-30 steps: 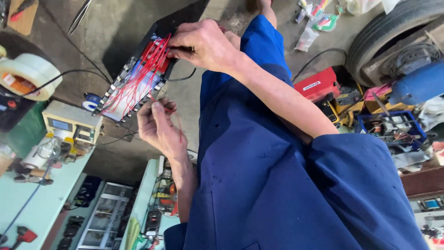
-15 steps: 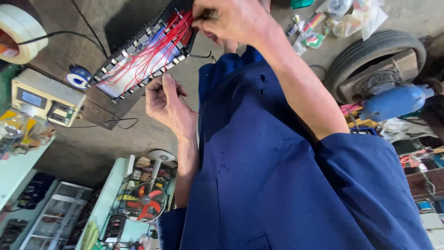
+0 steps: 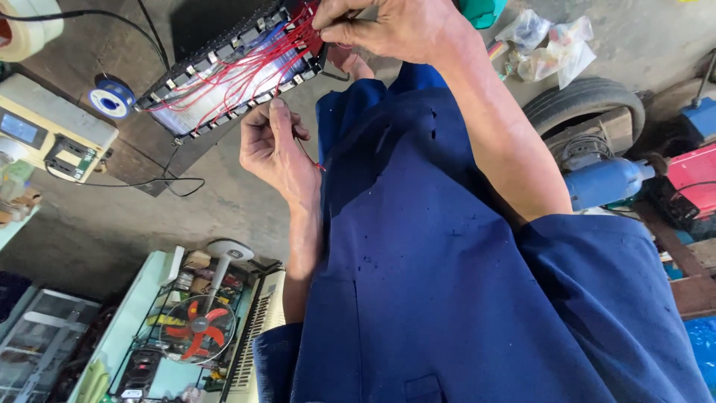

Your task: Connecting and soldering multiple wires to a lithium-ion battery pack assembly

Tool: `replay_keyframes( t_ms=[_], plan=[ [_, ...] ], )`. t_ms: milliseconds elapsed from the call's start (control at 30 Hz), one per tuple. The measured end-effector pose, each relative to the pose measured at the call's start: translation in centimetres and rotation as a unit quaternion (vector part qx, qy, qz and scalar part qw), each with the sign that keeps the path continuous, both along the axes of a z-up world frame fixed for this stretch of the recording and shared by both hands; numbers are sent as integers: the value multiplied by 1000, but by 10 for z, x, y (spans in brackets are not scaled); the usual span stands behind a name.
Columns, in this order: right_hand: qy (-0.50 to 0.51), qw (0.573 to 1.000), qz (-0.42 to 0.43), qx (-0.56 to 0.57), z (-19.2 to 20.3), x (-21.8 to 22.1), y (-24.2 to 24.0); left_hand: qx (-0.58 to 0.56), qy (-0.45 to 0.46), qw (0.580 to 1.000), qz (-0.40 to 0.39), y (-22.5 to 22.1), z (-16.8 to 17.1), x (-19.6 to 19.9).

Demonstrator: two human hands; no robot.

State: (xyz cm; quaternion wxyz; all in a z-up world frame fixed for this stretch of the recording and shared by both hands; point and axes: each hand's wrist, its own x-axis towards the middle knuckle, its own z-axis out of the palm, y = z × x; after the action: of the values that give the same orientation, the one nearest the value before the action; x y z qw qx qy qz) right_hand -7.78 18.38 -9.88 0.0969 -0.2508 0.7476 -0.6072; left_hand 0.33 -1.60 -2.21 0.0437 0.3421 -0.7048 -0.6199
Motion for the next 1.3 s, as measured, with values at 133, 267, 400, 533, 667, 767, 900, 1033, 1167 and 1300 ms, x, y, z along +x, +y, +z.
replay_keyframes(
  t_ms=[133,267,400,533,667,767,900,1033,1167,1300],
  plan=[
    [-67,997,38,-9,9,-8,-9,15,15,1000,19,1,-3,1],
    [-14,996,61,61,10,-14,-31,-4,21,1000,20,6,4,-5],
    [67,987,49,140,15,-16,-40,-22,20,999,23,7,2,-4],
    [188,964,54,179,32,-18,-53,-20,50,997,47,8,-6,-2],
    [214,941,71,254,30,-12,-76,-8,55,996,66,10,-7,-2],
    [208,934,91,277,28,-13,-85,-5,50,996,75,9,-7,0],
    [220,913,135,316,26,-21,-89,16,68,995,65,9,-4,-1],
    [264,895,149,327,28,-26,-89,92,88,987,94,7,-17,7],
    [260,900,145,319,28,-22,-86,104,76,987,99,6,-18,8],
    [159,966,112,171,55,-26,-70,129,35,978,160,8,-12,1]
  ],
)
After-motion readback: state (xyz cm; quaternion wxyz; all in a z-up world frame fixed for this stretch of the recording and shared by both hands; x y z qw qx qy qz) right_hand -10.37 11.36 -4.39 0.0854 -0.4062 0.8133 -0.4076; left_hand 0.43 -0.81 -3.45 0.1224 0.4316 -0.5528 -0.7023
